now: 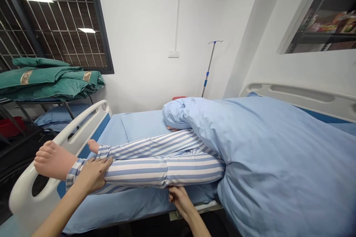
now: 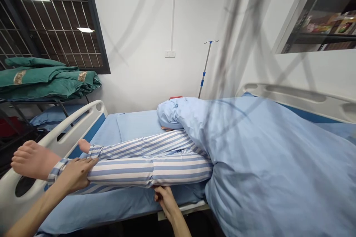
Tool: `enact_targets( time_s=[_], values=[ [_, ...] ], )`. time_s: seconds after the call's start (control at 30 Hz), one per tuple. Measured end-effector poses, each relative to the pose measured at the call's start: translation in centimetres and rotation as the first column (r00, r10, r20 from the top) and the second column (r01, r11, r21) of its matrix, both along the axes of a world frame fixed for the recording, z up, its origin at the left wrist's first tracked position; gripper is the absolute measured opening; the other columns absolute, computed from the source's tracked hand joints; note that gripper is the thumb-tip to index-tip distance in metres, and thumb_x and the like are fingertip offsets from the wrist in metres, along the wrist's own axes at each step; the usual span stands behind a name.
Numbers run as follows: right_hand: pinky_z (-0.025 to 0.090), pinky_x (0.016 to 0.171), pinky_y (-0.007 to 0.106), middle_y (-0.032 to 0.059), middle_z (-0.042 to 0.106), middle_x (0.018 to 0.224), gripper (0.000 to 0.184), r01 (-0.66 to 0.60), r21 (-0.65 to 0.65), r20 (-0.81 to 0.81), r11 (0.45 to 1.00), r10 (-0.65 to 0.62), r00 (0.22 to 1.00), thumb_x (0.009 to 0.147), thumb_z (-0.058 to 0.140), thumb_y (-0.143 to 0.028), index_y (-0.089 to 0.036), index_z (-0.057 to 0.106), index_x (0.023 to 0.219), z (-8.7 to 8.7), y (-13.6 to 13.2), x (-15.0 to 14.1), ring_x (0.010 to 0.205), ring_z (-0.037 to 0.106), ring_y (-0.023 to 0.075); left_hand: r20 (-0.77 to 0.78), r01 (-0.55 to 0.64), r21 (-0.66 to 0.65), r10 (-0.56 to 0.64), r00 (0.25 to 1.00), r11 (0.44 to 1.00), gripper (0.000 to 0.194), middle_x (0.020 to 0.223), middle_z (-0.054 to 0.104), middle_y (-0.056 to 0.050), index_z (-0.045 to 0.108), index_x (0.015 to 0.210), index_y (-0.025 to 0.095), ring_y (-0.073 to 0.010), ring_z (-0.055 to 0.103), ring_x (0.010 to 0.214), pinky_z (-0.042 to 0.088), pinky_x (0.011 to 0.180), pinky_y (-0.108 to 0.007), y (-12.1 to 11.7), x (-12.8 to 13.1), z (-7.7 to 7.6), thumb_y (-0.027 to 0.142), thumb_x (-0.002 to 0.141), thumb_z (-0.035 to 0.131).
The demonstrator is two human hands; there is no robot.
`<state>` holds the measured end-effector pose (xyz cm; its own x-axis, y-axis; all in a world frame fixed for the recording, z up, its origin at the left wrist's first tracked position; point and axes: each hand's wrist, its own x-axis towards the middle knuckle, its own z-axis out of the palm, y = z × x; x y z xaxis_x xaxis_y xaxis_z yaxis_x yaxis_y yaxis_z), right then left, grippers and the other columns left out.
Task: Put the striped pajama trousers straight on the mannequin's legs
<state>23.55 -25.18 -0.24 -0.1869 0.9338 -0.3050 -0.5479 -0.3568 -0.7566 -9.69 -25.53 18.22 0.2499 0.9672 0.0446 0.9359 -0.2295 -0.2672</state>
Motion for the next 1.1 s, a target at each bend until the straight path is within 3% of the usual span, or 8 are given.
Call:
enact_targets(
  time_s=[0.17, 0.3, 0.43, 0.6, 0.7, 0.8, 0.93, 1.1],
  values=[
    [0.036, 0.051, 0.025, -0.0004, 0.058, 0.067, 0.02, -0.013, 0.056, -0.039, 0.998, 0.016, 0.999, 0.058, 0.07, -0.021, -0.015, 0.063, 0.076, 2.0, -0.2, 1.0, 0.05, 0.045, 0.0076, 0.134, -0.05, -0.021, 0.052, 0.99, 0.999, 0.056, 0.107, 0.063, -0.005, 0.052, 0.113, 0.023, -0.0271, 0.058, 0.095, 0.039, 0.076, -0.035, 0.3, -0.7, -2.0, 0.017, 0.058, 0.047],
    [0.035, 0.052, 0.025, -0.0026, 0.049, 0.053, 0.017, -0.045, 0.115, -0.017, 0.992, 0.048, 0.999, 0.061, 0.07, -0.024, -0.013, 0.063, 0.072, 4.7, -0.2, 2.4, 0.049, 0.042, 0.0084, 0.299, -0.113, -0.07, 0.129, 0.946, 0.991, 0.059, 0.111, 0.063, -0.005, 0.051, 0.115, 0.024, -0.0278, 0.057, 0.1, 0.041, 0.077, -0.033, 0.8, 0.0, -4.3, 0.023, 0.055, 0.053],
    [0.035, 0.053, 0.026, -0.0012, 0.049, 0.053, 0.015, -0.037, 0.17, -0.029, 0.985, 0.043, 0.999, 0.062, 0.071, -0.025, -0.013, 0.063, 0.066, 7.8, 0.4, 3.8, 0.05, 0.04, 0.0086, 0.458, -0.172, -0.123, 0.21, 0.864, 0.977, 0.057, 0.106, 0.064, -0.003, 0.052, 0.11, 0.025, -0.0258, 0.057, 0.099, 0.04, 0.078, -0.03, 1.5, 2.8, -7.0, 0.024, 0.054, 0.058],
    [0.035, 0.053, 0.027, 0.0059, 0.062, 0.077, 0.012, -0.007, 0.204, -0.04, 0.979, 0.015, 0.999, 0.062, 0.071, -0.024, -0.014, 0.065, 0.066, 10.7, 0.8, 4.5, 0.052, 0.041, 0.0083, 0.629, -0.177, -0.19, 0.259, 0.733, 0.966, 0.05, 0.089, 0.063, 0.003, 0.052, 0.103, 0.026, -0.0192, 0.058, 0.084, 0.038, 0.068, -0.024, 2.3, 7.5, -10.5, 0.023, 0.053, 0.06],
    [0.036, 0.053, 0.027, 0.0075, 0.063, 0.083, 0.016, -0.004, 0.213, -0.018, 0.977, 0.008, 1.0, 0.062, 0.071, -0.025, -0.014, 0.067, 0.074, 11.1, 0.7, 4.5, 0.052, 0.041, 0.0084, 0.694, -0.164, -0.194, 0.253, 0.674, 0.967, 0.045, 0.083, 0.061, 0.004, 0.051, 0.097, 0.024, -0.0169, 0.057, 0.079, 0.037, 0.066, -0.023, 2.4, 9.0, -12.2, 0.022, 0.053, 0.061],
    [0.036, 0.053, 0.028, 0.0076, 0.063, 0.081, 0.017, -0.01, 0.218, 0.0, 0.976, 0.01, 1.0, 0.062, 0.07, -0.027, -0.014, 0.068, 0.074, 10.9, 0.6, 4.5, 0.051, 0.04, 0.0085, 0.712, -0.152, -0.181, 0.236, 0.661, 0.972, 0.045, 0.085, 0.061, 0.004, 0.05, 0.097, 0.024, -0.0167, 0.057, 0.081, 0.036, 0.067, -0.023, 2.3, 9.4, -13.0, 0.021, 0.053, 0.062],
    [0.036, 0.054, 0.028, 0.0067, 0.063, 0.077, 0.014, -0.009, 0.21, 0.004, 0.978, 0.008, 1.0, 0.063, 0.07, -0.027, -0.015, 0.067, 0.071, 10.7, 0.7, 4.6, 0.05, 0.039, 0.0083, 0.69, -0.157, -0.207, 0.257, 0.677, 0.966, 0.046, 0.084, 0.061, 0.004, 0.05, 0.098, 0.025, -0.0174, 0.057, 0.081, 0.035, 0.066, -0.023, 2.5, 9.0, -13.1, 0.022, 0.053, 0.062],
    [0.034, 0.052, 0.028, 0.0064, 0.062, 0.073, 0.013, -0.006, 0.199, -0.002, 0.98, 0.007, 1.0, 0.061, 0.071, -0.026, -0.015, 0.066, 0.066, 10.3, 0.7, 4.3, 0.049, 0.039, 0.0081, 0.617, -0.162, -0.186, 0.243, 0.749, 0.969, 0.052, 0.094, 0.062, 0.001, 0.05, 0.104, 0.025, -0.0202, 0.057, 0.089, 0.037, 0.072, -0.025, 2.6, 7.2, -12.6, 0.022, 0.053, 0.06]
  ],
)
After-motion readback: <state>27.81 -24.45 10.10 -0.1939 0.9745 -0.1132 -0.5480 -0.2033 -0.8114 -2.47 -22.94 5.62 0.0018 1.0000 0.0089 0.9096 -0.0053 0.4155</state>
